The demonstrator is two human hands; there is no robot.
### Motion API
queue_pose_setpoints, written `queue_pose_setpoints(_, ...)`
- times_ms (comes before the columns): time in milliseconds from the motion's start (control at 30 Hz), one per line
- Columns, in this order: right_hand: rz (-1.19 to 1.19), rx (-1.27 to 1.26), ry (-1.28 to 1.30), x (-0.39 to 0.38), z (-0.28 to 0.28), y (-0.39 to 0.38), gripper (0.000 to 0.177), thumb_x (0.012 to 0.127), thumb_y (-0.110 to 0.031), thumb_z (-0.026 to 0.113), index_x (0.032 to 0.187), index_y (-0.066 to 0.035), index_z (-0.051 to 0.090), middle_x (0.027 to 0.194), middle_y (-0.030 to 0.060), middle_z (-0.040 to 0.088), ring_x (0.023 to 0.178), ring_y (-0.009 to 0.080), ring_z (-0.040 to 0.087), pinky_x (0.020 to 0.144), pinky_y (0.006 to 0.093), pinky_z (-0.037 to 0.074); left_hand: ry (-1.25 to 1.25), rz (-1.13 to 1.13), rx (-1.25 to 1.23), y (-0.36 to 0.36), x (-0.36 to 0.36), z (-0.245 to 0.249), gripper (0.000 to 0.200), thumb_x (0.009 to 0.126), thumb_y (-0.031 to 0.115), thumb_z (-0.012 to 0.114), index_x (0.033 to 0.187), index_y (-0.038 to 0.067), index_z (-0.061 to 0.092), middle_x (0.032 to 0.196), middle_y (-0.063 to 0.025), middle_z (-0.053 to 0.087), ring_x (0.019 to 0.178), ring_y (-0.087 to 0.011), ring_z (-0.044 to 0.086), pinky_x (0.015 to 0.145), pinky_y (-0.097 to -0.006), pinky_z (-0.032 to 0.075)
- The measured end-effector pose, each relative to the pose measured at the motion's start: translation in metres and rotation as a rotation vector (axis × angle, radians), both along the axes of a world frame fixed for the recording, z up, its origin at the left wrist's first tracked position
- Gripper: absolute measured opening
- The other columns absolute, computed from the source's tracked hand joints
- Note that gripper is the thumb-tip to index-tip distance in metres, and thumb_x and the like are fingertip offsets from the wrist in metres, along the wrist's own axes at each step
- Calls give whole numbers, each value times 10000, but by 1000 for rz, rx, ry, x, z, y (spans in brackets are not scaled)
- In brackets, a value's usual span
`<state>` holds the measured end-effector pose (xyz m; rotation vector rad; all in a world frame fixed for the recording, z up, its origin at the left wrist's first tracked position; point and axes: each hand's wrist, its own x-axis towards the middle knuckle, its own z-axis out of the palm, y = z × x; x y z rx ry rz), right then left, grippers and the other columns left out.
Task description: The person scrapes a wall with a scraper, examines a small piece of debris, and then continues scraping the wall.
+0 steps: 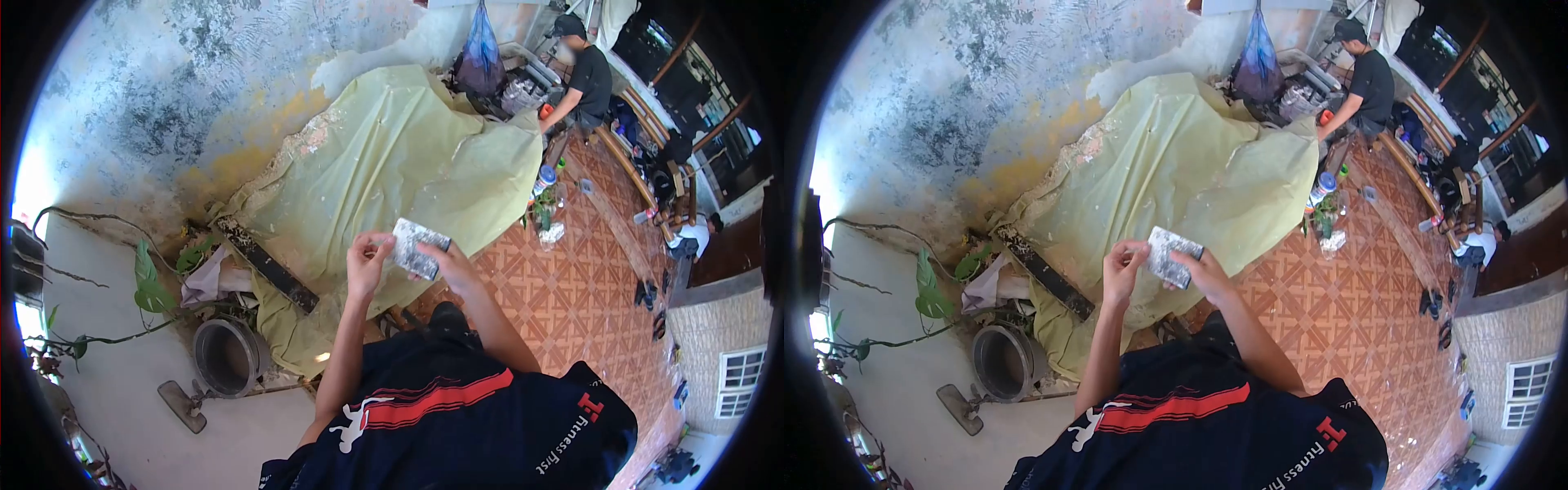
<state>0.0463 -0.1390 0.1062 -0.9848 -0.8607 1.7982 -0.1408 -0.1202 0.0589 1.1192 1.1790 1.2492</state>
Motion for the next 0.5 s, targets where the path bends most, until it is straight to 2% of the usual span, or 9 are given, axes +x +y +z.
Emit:
queue_pose_setpoints(33, 15, -11, -17, -2, -1, 4, 265, 923, -155, 586, 1129, 11, 581, 891, 106, 682, 651, 209, 681, 557, 312, 567, -42, 20, -10, 3, -2, -3, 153, 859, 117, 708, 978, 22, 697, 1006, -12, 563, 686, -63, 492, 636, -219, 408)
queue_pose_setpoints(133, 49, -16, 0, 0, -11, 20, 276, 925, -162, 586, 1139, 11, 575, 892, 110, 684, 656, 216, 684, 561, 319, 560, -127, 60, -74, 11, -2, -1, 131, 888, 142, 679, 951, 27, 673, 856, 9, 608, 710, -58, 519, 657, -208, 394)
queue_pose_setpoints(167, 52, -32, 0, 3, -11, 27, 281, 926, -164, 585, 1145, 11, 571, 896, 113, 684, 659, 225, 686, 563, 323, 555, -79, 71, -120, 14, -2, 3, 158, 892, 203, 676, 952, 57, 671, 800, 35, 603, 684, -39, 471, 633, -200, 358)
queue_pose_setpoints(267, 85, -20, 14, 18, -15, 51, 245, 937, -189, 573, 1086, 4, 597, 858, 82, 677, 648, 180, 669, 557, 298, 531, -42, 153, -249, 29, 5, 1, 194, 886, 245, 683, 961, 67, 667, 788, 43, 597, 663, -28, 426, 605, -201, 327)
queue_pose_setpoints(467, 74, -31, 0, 76, -24, 121, 232, 937, -189, 573, 1079, -8, 604, 837, 77, 676, 636, 176, 667, 541, 300, 526, -13, 249, -303, 81, 45, -14, 181, 882, 253, 688, 920, 80, 653, 752, 53, 558, 675, -33, 435, 609, -206, 337)
queue_pose_setpoints(500, 85, -34, 2, 91, -26, 132, 229, 936, -187, 573, 1078, -10, 605, 838, 77, 677, 633, 176, 666, 539, 300, 526, -9, 258, -296, 92, 55, -18, 165, 887, 248, 681, 873, 90, 635, 753, 55, 543, 687, -38, 444, 617, -211, 343)
